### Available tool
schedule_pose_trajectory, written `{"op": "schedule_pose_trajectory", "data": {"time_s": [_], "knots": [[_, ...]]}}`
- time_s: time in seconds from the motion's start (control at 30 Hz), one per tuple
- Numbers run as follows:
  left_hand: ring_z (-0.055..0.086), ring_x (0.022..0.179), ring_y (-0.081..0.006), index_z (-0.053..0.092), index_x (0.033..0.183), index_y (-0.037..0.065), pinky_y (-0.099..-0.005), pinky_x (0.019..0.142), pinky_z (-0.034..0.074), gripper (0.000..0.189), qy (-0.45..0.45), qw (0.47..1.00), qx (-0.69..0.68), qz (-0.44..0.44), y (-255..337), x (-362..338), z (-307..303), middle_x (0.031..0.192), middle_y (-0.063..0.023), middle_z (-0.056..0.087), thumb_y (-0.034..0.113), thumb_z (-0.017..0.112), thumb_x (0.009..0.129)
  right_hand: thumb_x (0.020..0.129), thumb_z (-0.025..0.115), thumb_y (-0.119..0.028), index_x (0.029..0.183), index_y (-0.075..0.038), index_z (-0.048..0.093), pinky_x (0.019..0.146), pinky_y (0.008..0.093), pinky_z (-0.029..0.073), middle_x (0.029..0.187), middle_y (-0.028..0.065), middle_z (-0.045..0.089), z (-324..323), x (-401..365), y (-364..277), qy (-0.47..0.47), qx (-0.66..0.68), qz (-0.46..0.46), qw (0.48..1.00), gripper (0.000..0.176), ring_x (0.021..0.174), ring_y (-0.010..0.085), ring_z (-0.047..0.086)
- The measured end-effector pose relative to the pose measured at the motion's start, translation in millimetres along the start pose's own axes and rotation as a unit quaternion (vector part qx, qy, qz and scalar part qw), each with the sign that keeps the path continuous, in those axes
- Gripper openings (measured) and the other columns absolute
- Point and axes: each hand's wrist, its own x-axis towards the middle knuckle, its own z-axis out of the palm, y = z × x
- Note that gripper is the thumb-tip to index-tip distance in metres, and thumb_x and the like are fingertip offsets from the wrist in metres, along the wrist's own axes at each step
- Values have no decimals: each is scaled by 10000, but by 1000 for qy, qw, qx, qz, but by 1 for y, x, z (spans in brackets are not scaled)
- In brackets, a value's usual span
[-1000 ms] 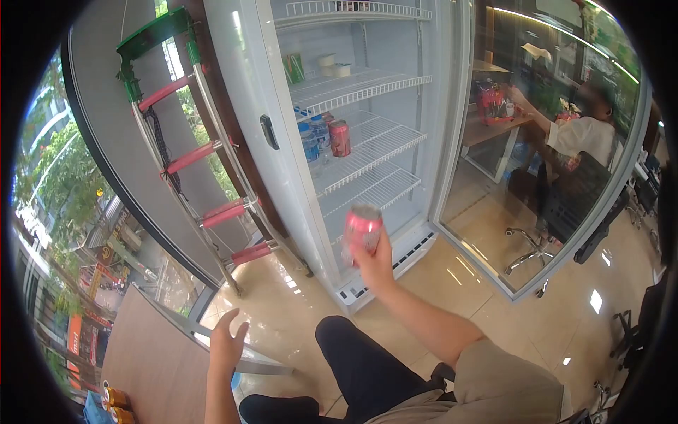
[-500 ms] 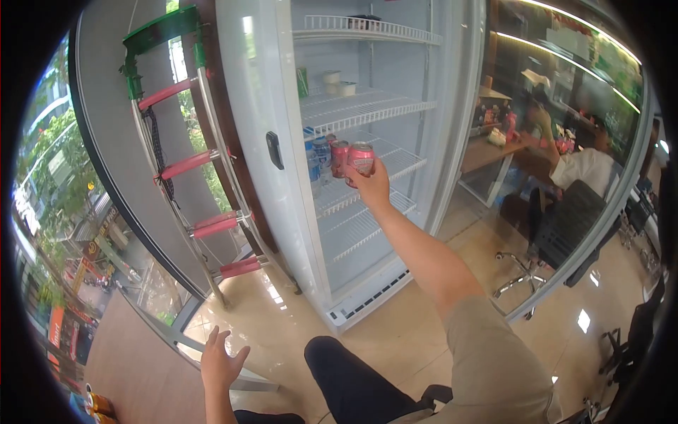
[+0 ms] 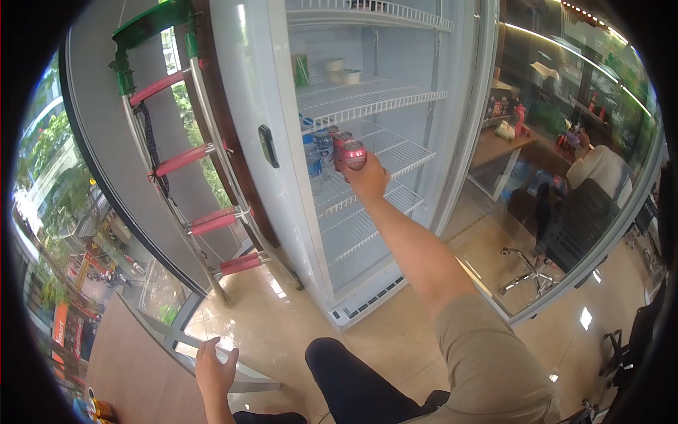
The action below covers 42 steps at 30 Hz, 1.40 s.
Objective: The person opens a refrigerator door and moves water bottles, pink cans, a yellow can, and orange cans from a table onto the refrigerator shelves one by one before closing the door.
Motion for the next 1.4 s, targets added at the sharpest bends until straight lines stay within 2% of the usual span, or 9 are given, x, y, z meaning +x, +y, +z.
{"op": "schedule_pose_trajectory", "data": {"time_s": [0.23,0.33,0.53,0.67,0.87,1.07,1.27,1.37,1.4], "knots": [[642,1190,-406,691,1242,16,-489,1010,528,477,45,996,28,67,-9,1,7,1228,-180,700,247,856,859,773,902,-513,1191,-118,711,1025,530,410,1095,111,789,13,5,1,29,-20,-36,999,605,1068,321,728],[638,1199,-400,696,1239,27,-484,1019,524,462,28,998,35,46,0,1,0,1248,-168,694,232,858,859,790,885,-565,1164,-106,693,943,523,436,1039,124,796,3,4,-4,-42,-82,-10,996,623,1019,329,745],[629,1206,-399,683,1249,23,-479,1026,519,469,29,998,39,48,0,1,2,1267,-167,682,196,862,852,818,853,-615,1237,-79,687,970,547,436,1143,149,779,5,3,1,-52,-167,-18,984,700,1069,350,741],[626,1210,-402,681,1250,23,-478,1031,516,466,30,997,43,59,-3,1,3,1277,-168,678,196,859,855,819,853,-617,1282,-66,681,995,554,431,1185,149,768,3,6,1,-98,-155,13,983,739,1075,350,739],[615,1249,-400,676,1249,33,-484,1062,503,457,39,997,45,45,-5,-1,4,1289,-163,672,218,849,869,820,860,-598,1261,-73,685,1015,542,428,1168,145,771,3,4,4,-91,-142,7,986,708,1066,345,743],[627,1219,-399,688,1241,27,-480,1040,518,470,54,997,43,47,-5,-2,3,1295,-169,680,244,854,859,805,877,-529,1329,-64,671,1028,529,417,1038,122,800,4,2,15,-105,-112,1,988,730,1046,313,751],[636,1211,-399,693,1235,26,-480,1038,519,472,52,997,35,46,-4,-3,2,1292,-173,683,248,853,851,866,816,-492,1340,-52,663,1018,510,425,967,116,795,-6,-3,32,-103,-54,-68,991,664,993,340,750],[643,1200,-400,698,1231,25,-485,1034,521,468,57,997,30,53,-7,-3,4,1278,-180,689,244,854,848,959,735,-457,1398,-42,644,1060,516,434,958,121,788,-16,-19,35,-117,-54,-117,985,610,1036,337,740],[647,1192,-401,700,1229,25,-486,1030,523,467,55,997,29,50,-4,-4,2,1268,-184,693,244,855,848,996,698,-428,1408,-30,635,1102,533,423,1033,143,777,-16,-28,36,-65,-73,-157,983,576,1109,345,712]]}}
